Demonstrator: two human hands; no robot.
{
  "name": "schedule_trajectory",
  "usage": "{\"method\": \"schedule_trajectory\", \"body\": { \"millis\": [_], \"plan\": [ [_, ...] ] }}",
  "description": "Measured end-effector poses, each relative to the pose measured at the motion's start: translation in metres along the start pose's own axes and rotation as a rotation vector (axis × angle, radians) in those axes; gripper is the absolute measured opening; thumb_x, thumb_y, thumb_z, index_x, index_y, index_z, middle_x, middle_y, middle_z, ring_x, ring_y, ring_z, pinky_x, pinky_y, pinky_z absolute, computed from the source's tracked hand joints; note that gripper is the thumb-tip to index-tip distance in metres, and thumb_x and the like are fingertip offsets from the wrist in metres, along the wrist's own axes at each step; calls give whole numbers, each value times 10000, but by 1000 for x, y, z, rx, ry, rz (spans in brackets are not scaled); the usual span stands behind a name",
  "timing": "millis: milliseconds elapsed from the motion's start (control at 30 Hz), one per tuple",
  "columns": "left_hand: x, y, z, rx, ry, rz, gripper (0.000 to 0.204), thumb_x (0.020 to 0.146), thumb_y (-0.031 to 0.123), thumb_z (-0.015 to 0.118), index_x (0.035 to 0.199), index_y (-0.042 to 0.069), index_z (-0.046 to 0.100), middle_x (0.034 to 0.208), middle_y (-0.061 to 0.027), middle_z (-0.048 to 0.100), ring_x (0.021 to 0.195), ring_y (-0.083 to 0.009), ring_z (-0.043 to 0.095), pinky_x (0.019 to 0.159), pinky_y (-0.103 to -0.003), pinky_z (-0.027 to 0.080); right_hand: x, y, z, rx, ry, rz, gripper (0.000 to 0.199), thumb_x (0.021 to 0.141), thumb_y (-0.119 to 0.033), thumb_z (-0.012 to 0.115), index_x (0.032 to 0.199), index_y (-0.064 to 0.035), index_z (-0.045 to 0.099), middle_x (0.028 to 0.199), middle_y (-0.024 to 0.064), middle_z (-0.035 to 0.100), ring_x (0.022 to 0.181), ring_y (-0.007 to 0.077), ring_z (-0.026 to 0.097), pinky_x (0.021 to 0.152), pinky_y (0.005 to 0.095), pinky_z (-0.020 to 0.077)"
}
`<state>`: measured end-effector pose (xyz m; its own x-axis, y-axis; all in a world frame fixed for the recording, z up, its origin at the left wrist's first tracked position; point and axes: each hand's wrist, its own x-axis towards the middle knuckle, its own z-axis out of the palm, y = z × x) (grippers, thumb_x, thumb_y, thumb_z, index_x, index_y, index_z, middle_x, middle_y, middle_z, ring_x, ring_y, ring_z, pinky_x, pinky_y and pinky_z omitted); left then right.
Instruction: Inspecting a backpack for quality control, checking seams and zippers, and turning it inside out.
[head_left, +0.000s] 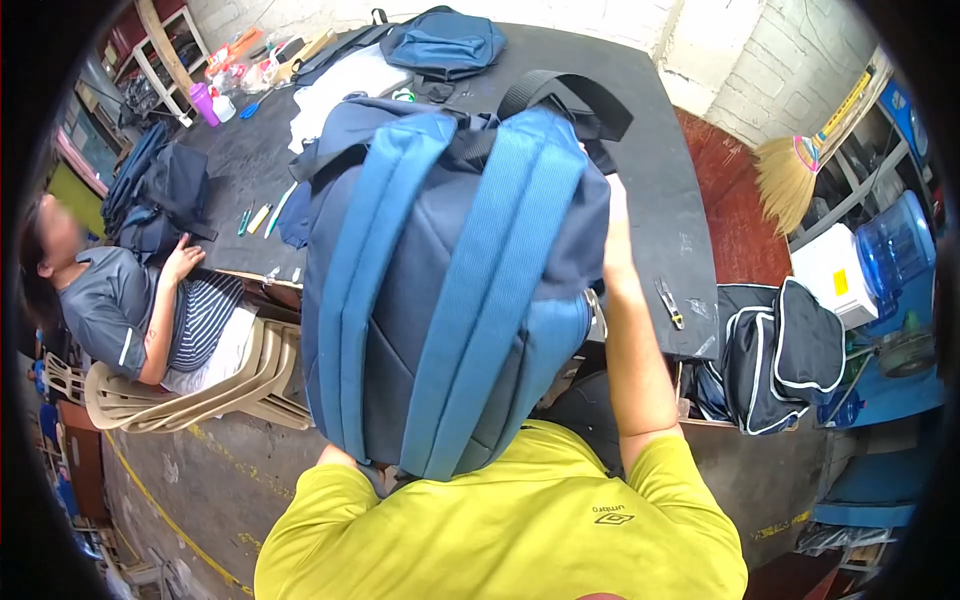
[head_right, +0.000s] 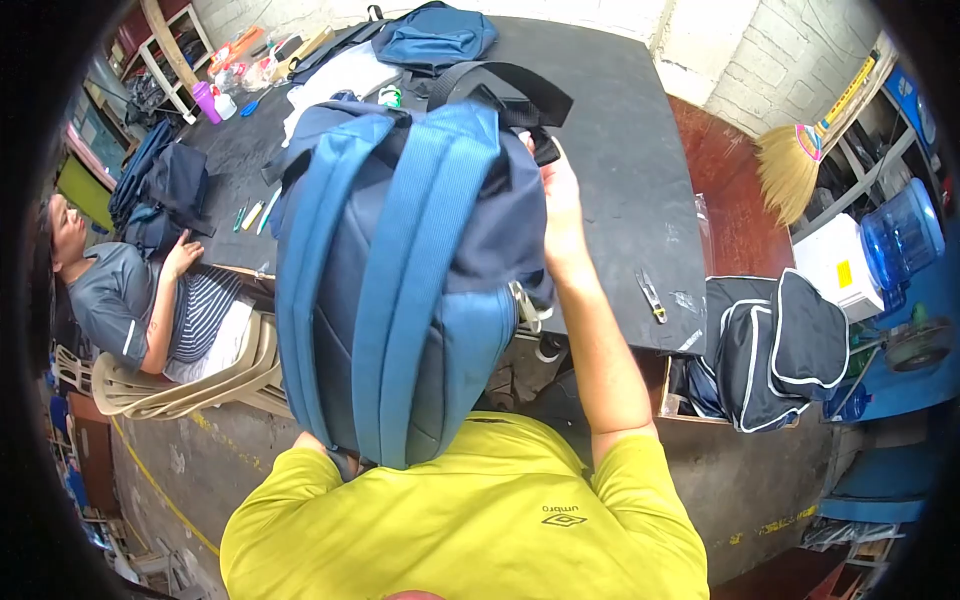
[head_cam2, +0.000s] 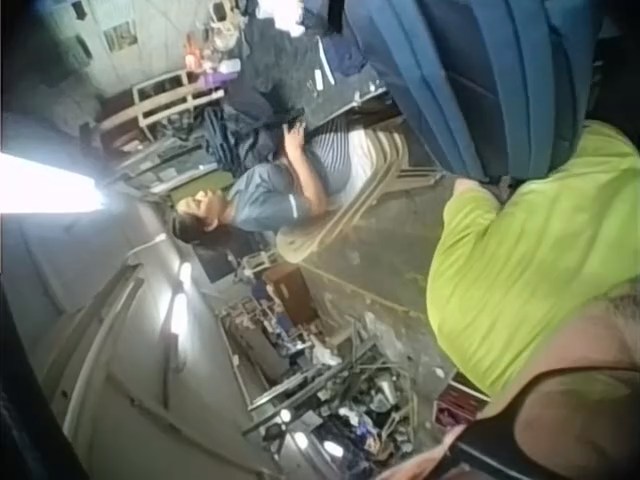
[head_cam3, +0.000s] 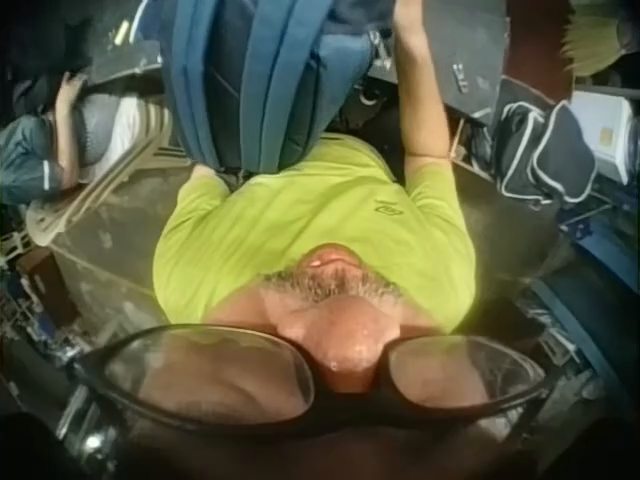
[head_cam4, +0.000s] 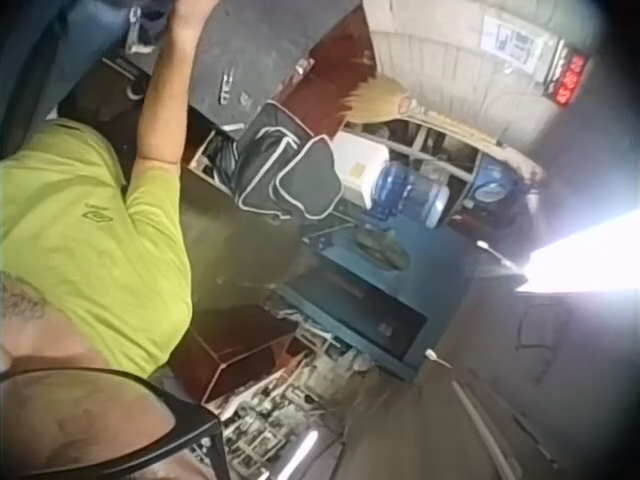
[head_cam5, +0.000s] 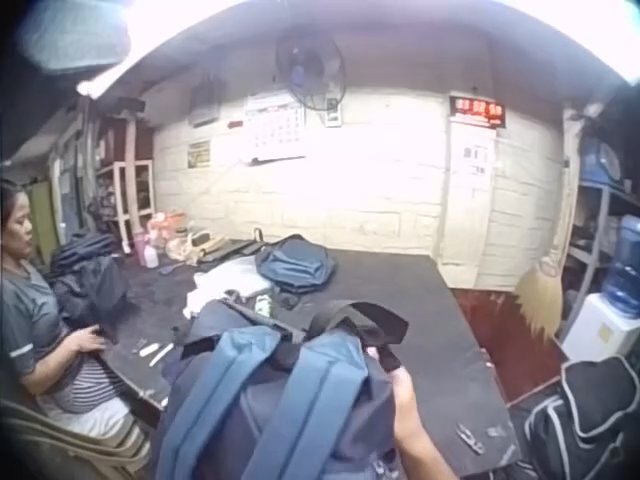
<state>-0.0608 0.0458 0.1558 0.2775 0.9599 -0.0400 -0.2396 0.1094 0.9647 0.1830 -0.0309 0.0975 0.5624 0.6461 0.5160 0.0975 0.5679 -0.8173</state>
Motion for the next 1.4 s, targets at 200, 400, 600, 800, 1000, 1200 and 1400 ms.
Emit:
{"method": "schedule_trajectory", "body": {
  "millis": [200, 400, 600, 800, 1000, 1200, 1400],
  "plan": [
    [2, 2, 3, -16, -20, 13, 575, 1094, 205, 691, 1590, 67, 434, 1310, -115, 749, 1175, -198, 708, 1099, -388, 523, -60, 59, 37, -25, 45, 247, 243, 1149, -51, 506, 1357, 46, 584, 1341, 155, 697, 1260, 220, 641, 1100, 348, 501],
    [7, 4, 9, -23, -47, 22, 561, 1089, 202, 695, 1574, 65, 447, 1299, -115, 752, 1163, -201, 710, 1086, -389, 528, -86, 42, 43, -39, 6, 322, 271, 1143, -162, 626, 1343, 6, 554, 1264, 93, 676, 1170, 137, 618, 1049, 315, 512],
    [12, 5, 12, -29, -66, 22, 547, 1085, 199, 698, 1558, 64, 459, 1289, -114, 754, 1151, -204, 713, 1072, -390, 533, -107, 20, 38, -122, -97, 117, 309, 1049, -73, 732, 1313, -17, 581, 1246, 61, 654, 1162, 103, 609, 1007, 284, 524],
    [14, 4, 8, -35, -67, 23, 532, 1081, 196, 702, 1542, 63, 471, 1278, -114, 756, 1138, -207, 716, 1059, -391, 538, -90, -37, 41, -184, -38, 138, 94, 1113, -29, 646, 1205, -31, 662, 979, -24, 639, 832, 23, 546, 737, 203, 451],
    [15, 9, 12, -48, -100, 32, 518, 1076, 193, 706, 1525, 62, 483, 1268, -114, 758, 1126, -210, 719, 1046, -392, 543, -36, -86, -15, -326, 55, -149, 209, 1167, -193, 578, 1226, -37, 705, 970, -4, 649, 852, 68, 587, 768, 243, 487],
    [18, 5, 21, -62, -145, 19, 504, 1072, 190, 710, 1509, 60, 496, 1257, -114, 761, 1114, -214, 721, 1033, -393, 547, -11, -98, 4, -409, -205, -34, 360, 1189, -263, 515, 1247, 10, 742, 1068, 61, 729, 981, 148, 669, 937, 287, 515],
    [23, 4, 22, -61, -167, 17, 490, 1068, 187, 713, 1493, 59, 508, 1247, -113, 763, 1102, -217, 724, 1020, -394, 552, -45, -95, 21, -386, 75, -303, 126, 1132, -99, 599, 1030, -25, 605, 974, 34, 568, 801, 111, 511, 760, 275, 460]
  ]
}}
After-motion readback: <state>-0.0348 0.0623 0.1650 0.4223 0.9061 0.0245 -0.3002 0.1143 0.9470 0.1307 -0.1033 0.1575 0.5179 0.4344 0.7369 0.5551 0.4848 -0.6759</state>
